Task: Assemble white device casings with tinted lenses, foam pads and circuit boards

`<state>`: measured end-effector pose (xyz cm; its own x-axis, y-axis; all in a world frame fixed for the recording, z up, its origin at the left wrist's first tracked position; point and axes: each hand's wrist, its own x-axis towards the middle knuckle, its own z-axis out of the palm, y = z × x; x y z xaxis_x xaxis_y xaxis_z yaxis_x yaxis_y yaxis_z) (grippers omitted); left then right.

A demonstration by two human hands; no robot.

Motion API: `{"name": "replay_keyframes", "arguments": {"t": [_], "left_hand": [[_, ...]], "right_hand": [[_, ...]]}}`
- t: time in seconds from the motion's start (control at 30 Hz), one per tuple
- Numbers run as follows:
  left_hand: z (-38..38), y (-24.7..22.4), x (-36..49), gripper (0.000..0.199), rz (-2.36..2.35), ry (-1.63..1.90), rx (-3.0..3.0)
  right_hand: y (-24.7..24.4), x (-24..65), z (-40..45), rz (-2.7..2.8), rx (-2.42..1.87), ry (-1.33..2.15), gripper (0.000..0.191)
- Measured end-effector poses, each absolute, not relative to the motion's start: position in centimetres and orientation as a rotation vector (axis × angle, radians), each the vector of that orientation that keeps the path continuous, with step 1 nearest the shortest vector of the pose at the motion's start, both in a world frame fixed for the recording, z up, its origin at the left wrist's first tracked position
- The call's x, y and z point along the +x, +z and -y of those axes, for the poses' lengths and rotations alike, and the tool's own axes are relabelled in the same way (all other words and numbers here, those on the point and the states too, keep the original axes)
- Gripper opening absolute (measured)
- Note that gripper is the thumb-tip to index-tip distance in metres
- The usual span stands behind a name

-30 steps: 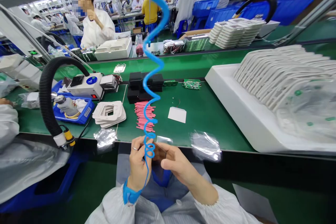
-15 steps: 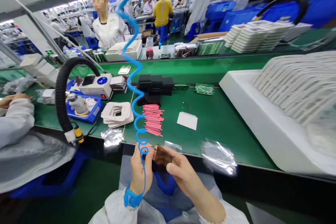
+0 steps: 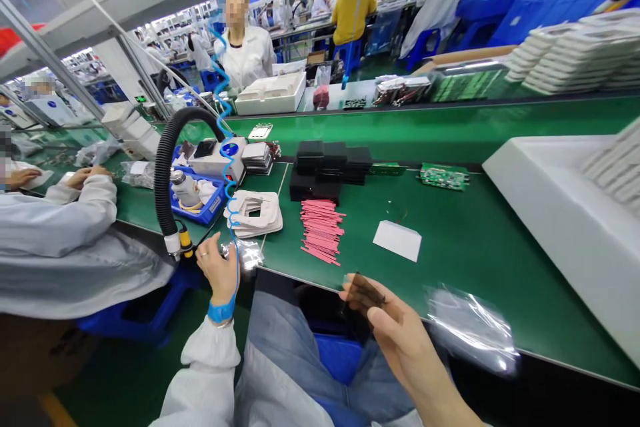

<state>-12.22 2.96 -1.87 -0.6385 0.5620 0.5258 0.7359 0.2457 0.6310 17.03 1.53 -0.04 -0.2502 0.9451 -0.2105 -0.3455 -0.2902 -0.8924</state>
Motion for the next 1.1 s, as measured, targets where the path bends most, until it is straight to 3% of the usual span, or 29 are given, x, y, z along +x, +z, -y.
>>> {"name": "replay_keyframes", "arguments": {"t": [0.13, 0.3, 0.4, 0.57, 0.77, 0.83, 0.97, 1.1], "left_hand": [[-5.5, -0.3, -10.8, 0.045, 2.073, -1.222, -1.650], [-8.8, 0.3, -11.1, 0.020, 2.011, -1.304, -2.015], [-9.0, 1.0, -11.7, 0.020, 1.999, -1.405, -1.994], [-6.2, 3.6, -9.3, 0.019, 1.862, -1.518, -2.103], [-0.4, 3.4, -3.7, 0.031, 1.188, -1.280, -2.895], [0.7, 2.2, -2.9, 0.043, 1.306, -1.531, -2.756], [1.2, 0.5, -1.2, 0.089, 1.748, -2.621, -2.242], [1.1, 0.8, 1.3, 0.103, 1.767, -3.527, -2.130]], "right_hand": [[0.2, 17.1, -1.3, 0.939, -0.976, 1.699, 0.052], [0.4, 17.8, -0.9, 0.961, -0.954, 1.665, 0.050], [0.5, 18.3, -0.8, 0.956, -0.955, 1.645, 0.052], [1.5, 18.4, -1.2, 0.975, -0.725, 1.802, 0.049], [1.9, 18.7, -2.0, 1.043, -0.419, 2.110, 0.053], [1.8, 18.8, -1.9, 1.046, -0.398, 2.099, 0.055], [1.8, 18.2, -1.0, 0.982, -0.333, 2.064, 0.060], [1.9, 17.1, -0.6, 1.025, -0.328, 2.144, 0.061]]}}
